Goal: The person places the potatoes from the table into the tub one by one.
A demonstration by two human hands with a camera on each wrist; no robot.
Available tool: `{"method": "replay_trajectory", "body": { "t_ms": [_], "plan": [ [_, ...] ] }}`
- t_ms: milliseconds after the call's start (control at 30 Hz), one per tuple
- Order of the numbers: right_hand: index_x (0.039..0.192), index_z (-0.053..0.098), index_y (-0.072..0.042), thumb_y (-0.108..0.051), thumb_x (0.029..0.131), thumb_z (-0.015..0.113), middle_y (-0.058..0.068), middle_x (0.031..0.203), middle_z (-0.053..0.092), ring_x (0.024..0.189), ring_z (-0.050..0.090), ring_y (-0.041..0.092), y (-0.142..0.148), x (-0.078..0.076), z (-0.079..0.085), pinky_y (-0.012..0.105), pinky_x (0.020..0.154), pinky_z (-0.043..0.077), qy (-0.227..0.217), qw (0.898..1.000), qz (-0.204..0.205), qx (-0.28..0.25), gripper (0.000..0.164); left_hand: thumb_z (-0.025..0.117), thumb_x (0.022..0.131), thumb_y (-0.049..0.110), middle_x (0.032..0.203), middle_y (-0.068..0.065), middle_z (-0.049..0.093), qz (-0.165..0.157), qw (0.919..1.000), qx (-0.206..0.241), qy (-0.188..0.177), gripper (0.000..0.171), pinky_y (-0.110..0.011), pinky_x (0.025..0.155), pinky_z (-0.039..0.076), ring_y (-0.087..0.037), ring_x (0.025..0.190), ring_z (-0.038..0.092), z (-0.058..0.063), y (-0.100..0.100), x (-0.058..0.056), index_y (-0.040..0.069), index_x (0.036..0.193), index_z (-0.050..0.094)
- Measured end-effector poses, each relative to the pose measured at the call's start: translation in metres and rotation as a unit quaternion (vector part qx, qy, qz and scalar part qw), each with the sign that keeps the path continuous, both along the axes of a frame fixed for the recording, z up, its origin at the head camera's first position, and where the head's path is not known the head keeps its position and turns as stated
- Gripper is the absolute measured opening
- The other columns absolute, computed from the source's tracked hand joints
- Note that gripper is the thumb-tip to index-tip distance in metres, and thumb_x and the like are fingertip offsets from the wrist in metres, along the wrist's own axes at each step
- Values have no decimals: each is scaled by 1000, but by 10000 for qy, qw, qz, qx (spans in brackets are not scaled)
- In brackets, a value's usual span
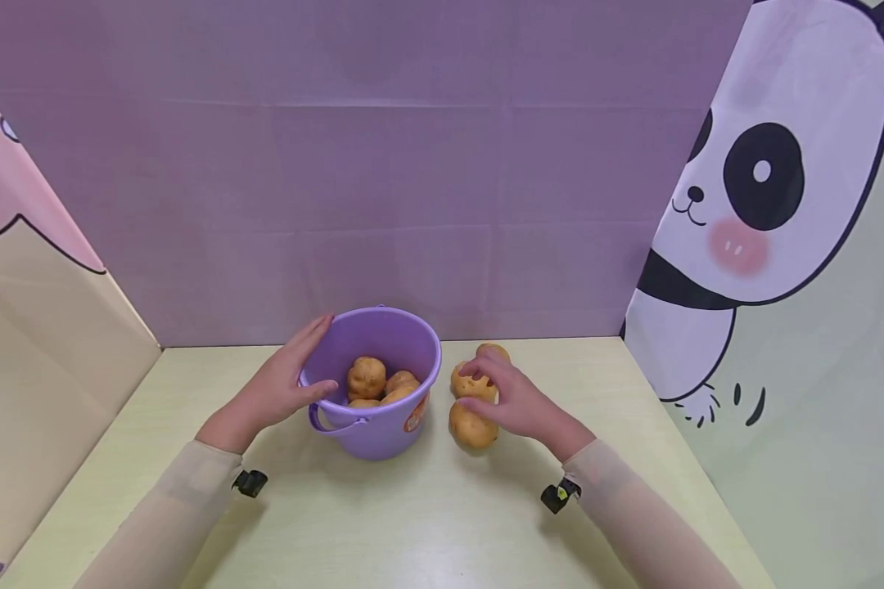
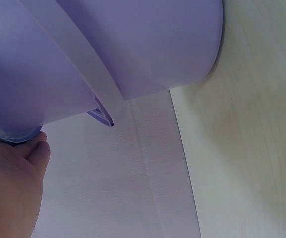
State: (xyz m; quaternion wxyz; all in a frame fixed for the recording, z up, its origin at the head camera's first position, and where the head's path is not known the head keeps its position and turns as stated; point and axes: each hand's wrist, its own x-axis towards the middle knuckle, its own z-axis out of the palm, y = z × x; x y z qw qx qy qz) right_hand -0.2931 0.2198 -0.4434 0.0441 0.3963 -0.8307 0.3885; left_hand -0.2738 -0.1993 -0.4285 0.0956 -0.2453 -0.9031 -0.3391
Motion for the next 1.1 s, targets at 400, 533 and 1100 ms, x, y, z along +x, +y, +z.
{"method": "replay_trajectory", "body": {
  "t_ms": [400, 533, 1100],
  "plan": [
    [129, 68, -5, -23, 98, 87, 16, 130, 64, 121, 62, 40, 2, 7, -17, 62, 100, 56, 13, 9991, -377, 197, 41, 79, 97, 44, 183, -19, 18, 15, 10000, -6, -48, 106, -68, 130, 27, -46, 166, 23, 2, 2, 1, 1, 175, 22],
    [131, 68, -5, -27, 98, 87, 14, 131, 63, 123, 62, 42, 0, 10, -23, 65, 103, 55, -64, 9984, -520, 231, 44, 81, 97, 41, 183, -19, 18, 25, 10000, -4, -73, 105, -67, 130, 27, -45, 166, 23, 2, 3, 1, 2, 175, 22],
    [135, 69, -5, -34, 94, 90, 12, 132, 62, 118, 63, 30, -6, 14, -49, 51, 102, 57, 325, 9911, -1122, 632, 55, 80, 97, 40, 182, -21, 19, 21, 10000, -9, -50, 105, -68, 128, 30, -47, 165, 25, 3, 2, 1, 1, 175, 22]
  ]
}}
